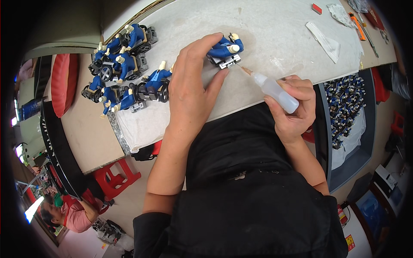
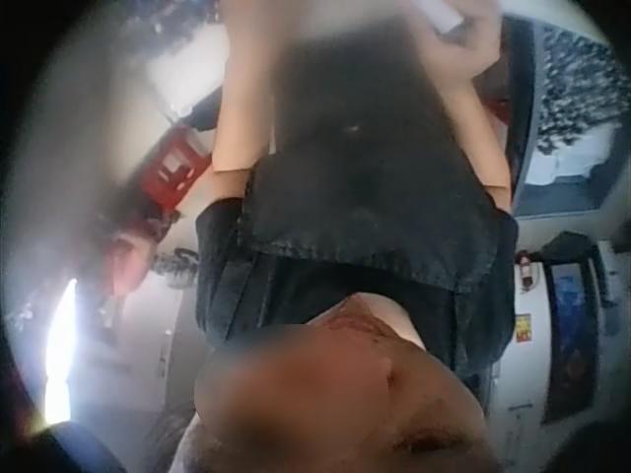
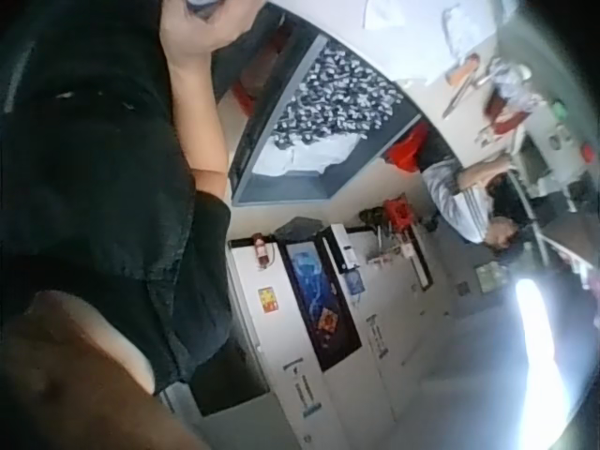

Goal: The person assembles toy figurines by applying glue from a squeeze bottle to each figure, attaching a small piece by hand, wiping them with a wipe, and placing the completed figurines into a tray.

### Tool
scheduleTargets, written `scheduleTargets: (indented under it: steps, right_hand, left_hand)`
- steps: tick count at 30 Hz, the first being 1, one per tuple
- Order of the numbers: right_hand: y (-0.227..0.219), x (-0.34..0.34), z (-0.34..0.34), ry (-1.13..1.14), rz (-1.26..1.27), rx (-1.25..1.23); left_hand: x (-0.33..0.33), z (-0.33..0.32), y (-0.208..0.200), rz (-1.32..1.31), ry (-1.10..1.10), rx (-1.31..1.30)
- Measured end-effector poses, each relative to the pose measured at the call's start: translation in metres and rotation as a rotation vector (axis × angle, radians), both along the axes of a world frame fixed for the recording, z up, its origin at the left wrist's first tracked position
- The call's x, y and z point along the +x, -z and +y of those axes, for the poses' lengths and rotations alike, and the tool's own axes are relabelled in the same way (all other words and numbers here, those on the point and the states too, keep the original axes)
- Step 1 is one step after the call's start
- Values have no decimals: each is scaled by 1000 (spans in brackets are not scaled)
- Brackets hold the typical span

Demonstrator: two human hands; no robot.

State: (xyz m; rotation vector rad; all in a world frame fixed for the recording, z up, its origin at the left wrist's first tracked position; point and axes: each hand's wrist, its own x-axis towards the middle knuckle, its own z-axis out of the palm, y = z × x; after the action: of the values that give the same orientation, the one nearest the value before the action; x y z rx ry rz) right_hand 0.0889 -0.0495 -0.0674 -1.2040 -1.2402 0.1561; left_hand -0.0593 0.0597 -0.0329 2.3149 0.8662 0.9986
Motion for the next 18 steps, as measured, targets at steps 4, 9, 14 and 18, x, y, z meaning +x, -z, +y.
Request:
scheduleTargets:
  steps: [4, 9, 14, 18]
  right_hand:
    - [0, 1, 2, -2, 19, 4]
    - [-6, 6, -2, -17, -12, -8]
    - [-11, 8, -15, -6, 195, 36]
    - [-32, 31, 28, -108, 288, 12]
  left_hand:
    - [2, 2, 0, -10, 0, -9]
    - [3, 2, -5, -1, -8, 16]
    - [-1, -3, -1, 19, -34, -13]
    - [2, -5, 3, -54, -33, -76]
